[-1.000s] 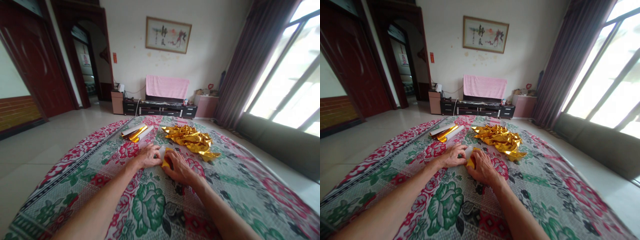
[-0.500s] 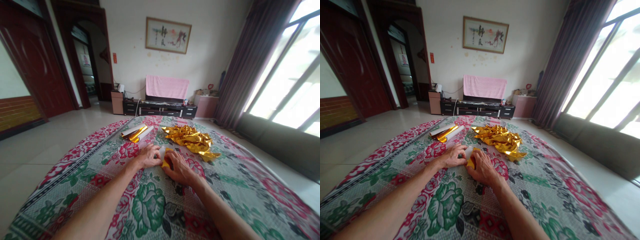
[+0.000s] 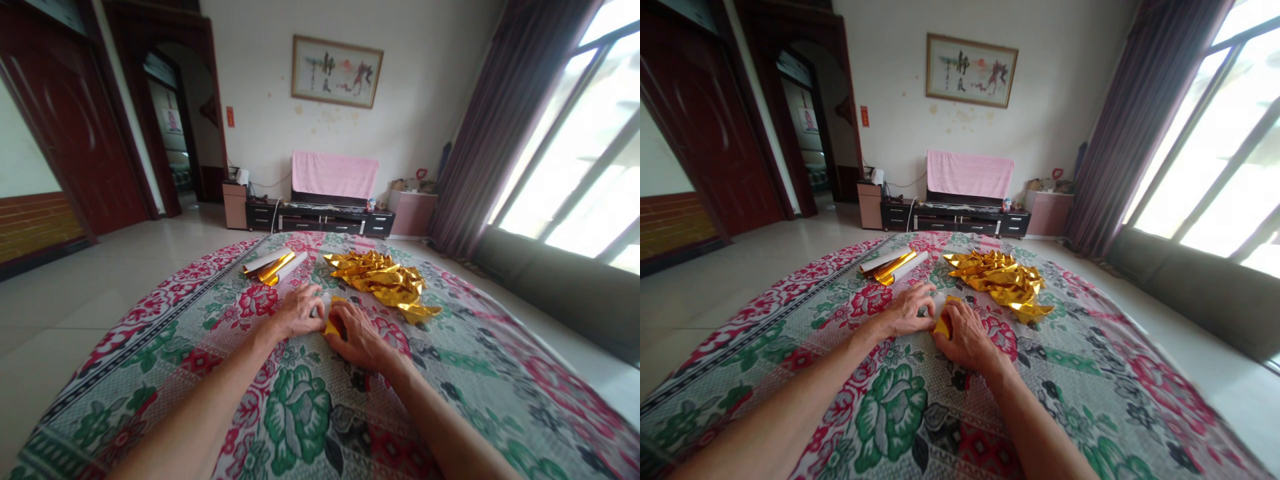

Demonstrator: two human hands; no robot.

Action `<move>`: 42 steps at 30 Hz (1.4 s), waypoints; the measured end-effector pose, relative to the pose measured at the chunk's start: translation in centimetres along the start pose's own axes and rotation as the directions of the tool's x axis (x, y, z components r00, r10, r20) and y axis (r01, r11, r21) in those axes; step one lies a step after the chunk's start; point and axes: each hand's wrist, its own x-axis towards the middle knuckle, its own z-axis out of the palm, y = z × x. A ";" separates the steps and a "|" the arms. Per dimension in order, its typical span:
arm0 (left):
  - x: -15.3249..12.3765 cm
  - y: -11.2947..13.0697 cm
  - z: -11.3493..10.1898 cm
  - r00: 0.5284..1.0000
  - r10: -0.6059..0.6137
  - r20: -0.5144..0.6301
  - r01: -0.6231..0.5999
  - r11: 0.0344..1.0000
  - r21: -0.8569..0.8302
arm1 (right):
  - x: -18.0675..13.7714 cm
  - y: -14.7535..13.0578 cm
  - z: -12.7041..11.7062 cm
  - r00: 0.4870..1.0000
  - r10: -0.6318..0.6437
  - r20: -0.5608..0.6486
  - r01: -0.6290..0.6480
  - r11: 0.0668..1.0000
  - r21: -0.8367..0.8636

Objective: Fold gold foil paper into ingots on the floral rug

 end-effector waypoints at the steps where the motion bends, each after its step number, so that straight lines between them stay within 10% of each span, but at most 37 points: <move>1: 0.0 0.0 0.0 1.000 0.009 0.006 -0.009 1.000 0.009 | 0.0 0.0 0.0 1.000 0.000 -0.001 0.000 1.000 0.001; 42: -0.2 -1.6 0.4 0.994 -0.044 0.100 0.057 0.990 -0.131 | -0.4 0.2 -0.4 0.996 -0.047 0.081 0.049 0.999 -0.018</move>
